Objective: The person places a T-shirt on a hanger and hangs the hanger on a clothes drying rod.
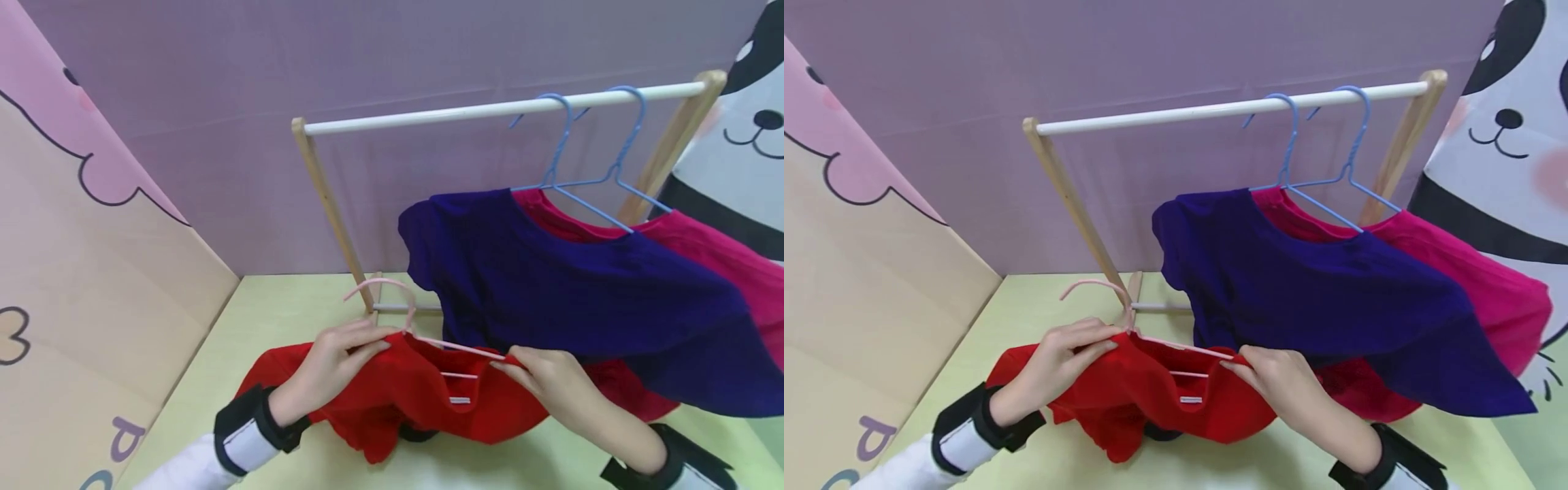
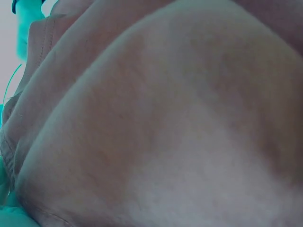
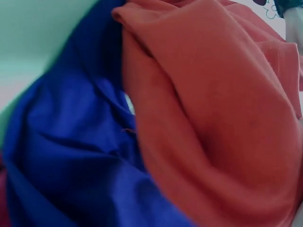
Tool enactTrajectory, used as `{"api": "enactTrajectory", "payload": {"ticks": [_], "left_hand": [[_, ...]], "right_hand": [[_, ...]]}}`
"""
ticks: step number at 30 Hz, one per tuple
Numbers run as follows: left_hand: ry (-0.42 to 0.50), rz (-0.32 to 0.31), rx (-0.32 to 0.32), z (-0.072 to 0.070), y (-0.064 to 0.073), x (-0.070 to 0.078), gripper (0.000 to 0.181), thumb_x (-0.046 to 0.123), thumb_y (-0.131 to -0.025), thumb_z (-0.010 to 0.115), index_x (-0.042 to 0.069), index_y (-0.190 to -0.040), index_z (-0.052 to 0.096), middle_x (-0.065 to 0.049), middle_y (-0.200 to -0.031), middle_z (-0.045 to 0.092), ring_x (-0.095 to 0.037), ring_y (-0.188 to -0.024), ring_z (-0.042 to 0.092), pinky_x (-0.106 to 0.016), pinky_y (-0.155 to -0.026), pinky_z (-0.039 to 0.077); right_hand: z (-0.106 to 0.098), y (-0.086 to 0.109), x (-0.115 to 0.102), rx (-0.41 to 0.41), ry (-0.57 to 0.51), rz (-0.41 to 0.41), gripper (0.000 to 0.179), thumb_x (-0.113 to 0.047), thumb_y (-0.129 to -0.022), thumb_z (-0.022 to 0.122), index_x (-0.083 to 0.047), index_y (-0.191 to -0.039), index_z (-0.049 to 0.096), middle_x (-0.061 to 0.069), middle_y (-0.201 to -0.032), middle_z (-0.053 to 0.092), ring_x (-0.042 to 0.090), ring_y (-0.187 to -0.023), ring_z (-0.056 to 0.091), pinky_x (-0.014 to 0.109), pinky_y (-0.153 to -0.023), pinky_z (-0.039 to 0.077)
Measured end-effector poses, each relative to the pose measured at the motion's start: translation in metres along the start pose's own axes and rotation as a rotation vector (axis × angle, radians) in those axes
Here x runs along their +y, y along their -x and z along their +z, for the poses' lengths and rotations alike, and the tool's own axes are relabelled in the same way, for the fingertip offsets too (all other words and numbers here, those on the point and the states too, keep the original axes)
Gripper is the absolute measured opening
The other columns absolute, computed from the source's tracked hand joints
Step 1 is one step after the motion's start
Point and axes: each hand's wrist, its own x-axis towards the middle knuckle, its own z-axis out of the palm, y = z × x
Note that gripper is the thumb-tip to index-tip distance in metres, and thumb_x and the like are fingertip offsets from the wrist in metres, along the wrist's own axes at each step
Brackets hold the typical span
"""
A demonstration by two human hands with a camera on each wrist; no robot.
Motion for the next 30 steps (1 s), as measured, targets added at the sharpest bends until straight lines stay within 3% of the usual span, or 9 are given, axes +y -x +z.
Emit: {"api": "enactTrajectory", "payload": {"ticks": [4, 7, 10, 12, 16, 22, 27, 30], "left_hand": [[-0.013, 0.047, -0.007, 0.003, -0.009, 0.001, 0.028, -0.001, -0.076, 0.063, 0.005, -0.103, 0.062, -0.009, -0.092, 0.067, -0.017, -0.091, 0.057, -0.037, -0.077, 0.051], [-0.003, 0.056, -0.019, 0.005, -0.015, 0.002, 0.027, 0.001, -0.077, 0.062, 0.006, -0.104, 0.062, -0.008, -0.093, 0.066, -0.013, -0.085, 0.056, -0.032, -0.071, 0.052], [0.021, 0.054, -0.03, 0.006, -0.021, 0.003, 0.027, 0.001, -0.078, 0.061, 0.006, -0.105, 0.061, -0.008, -0.095, 0.066, -0.013, -0.088, 0.056, -0.032, -0.073, 0.052], [0.036, 0.055, -0.039, 0.006, -0.026, 0.004, 0.027, 0.002, -0.079, 0.061, 0.006, -0.105, 0.061, -0.008, -0.093, 0.066, -0.012, -0.084, 0.056, -0.031, -0.071, 0.052], [0.039, 0.059, -0.05, 0.005, -0.036, 0.007, 0.027, 0.005, -0.081, 0.06, 0.008, -0.107, 0.06, -0.006, -0.092, 0.065, -0.009, -0.081, 0.055, -0.029, -0.07, 0.052], [-0.032, 0.049, -0.019, -0.003, -0.049, 0.004, 0.028, 0.007, -0.082, 0.059, 0.011, -0.11, 0.059, -0.007, -0.102, 0.064, -0.009, -0.095, 0.055, -0.036, -0.087, 0.045], [-0.106, 0.008, -0.058, -0.009, -0.052, -0.005, 0.025, 0.007, -0.084, 0.056, 0.009, -0.109, 0.058, -0.007, -0.1, 0.063, -0.011, -0.091, 0.054, -0.034, -0.08, 0.049], [-0.168, -0.013, -0.06, -0.012, -0.052, -0.011, 0.019, 0.008, -0.085, 0.056, 0.008, -0.103, 0.059, -0.006, -0.094, 0.063, -0.012, -0.084, 0.055, -0.034, -0.076, 0.05]], "right_hand": [[-0.006, -0.011, -0.003, -0.029, 0.016, -0.032, 0.035, -0.044, -0.089, 0.036, -0.02, -0.064, 0.035, -0.017, -0.057, 0.02, -0.003, -0.046, 0.023, 0.013, -0.038, 0.027], [-0.011, -0.019, -0.006, -0.082, -0.029, 0.02, 0.031, -0.035, -0.087, 0.048, -0.02, -0.063, 0.036, -0.017, -0.057, 0.021, -0.003, -0.046, 0.024, 0.014, -0.039, 0.029], [-0.018, -0.026, -0.009, -0.123, -0.09, 0.088, 0.03, -0.018, -0.08, 0.061, -0.02, -0.063, 0.037, -0.017, -0.056, 0.023, -0.002, -0.047, 0.026, 0.017, -0.039, 0.031], [-0.023, -0.03, -0.011, -0.137, -0.125, 0.135, 0.033, -0.009, -0.075, 0.065, -0.02, -0.062, 0.037, -0.017, -0.056, 0.023, -0.002, -0.046, 0.026, 0.018, -0.038, 0.03], [-0.039, -0.038, -0.008, -0.133, -0.138, 0.177, 0.035, -0.008, -0.075, 0.065, -0.02, -0.061, 0.035, -0.016, -0.055, 0.02, -0.001, -0.046, 0.023, 0.018, -0.038, 0.026], [-0.067, -0.048, 0.005, -0.147, -0.132, 0.268, 0.028, -0.014, -0.082, 0.06, -0.02, -0.063, 0.041, -0.013, -0.054, 0.022, 0.003, -0.044, 0.025, 0.021, -0.038, 0.025], [-0.084, -0.049, 0.017, -0.132, -0.086, 0.345, 0.021, -0.019, -0.085, 0.058, -0.022, -0.066, 0.049, -0.01, -0.051, 0.025, 0.006, -0.042, 0.029, 0.025, -0.038, 0.026], [-0.091, -0.049, 0.024, -0.108, -0.071, 0.379, 0.026, -0.021, -0.083, 0.06, -0.021, -0.061, 0.046, -0.009, -0.05, 0.024, 0.007, -0.042, 0.027, 0.025, -0.038, 0.024]]}}
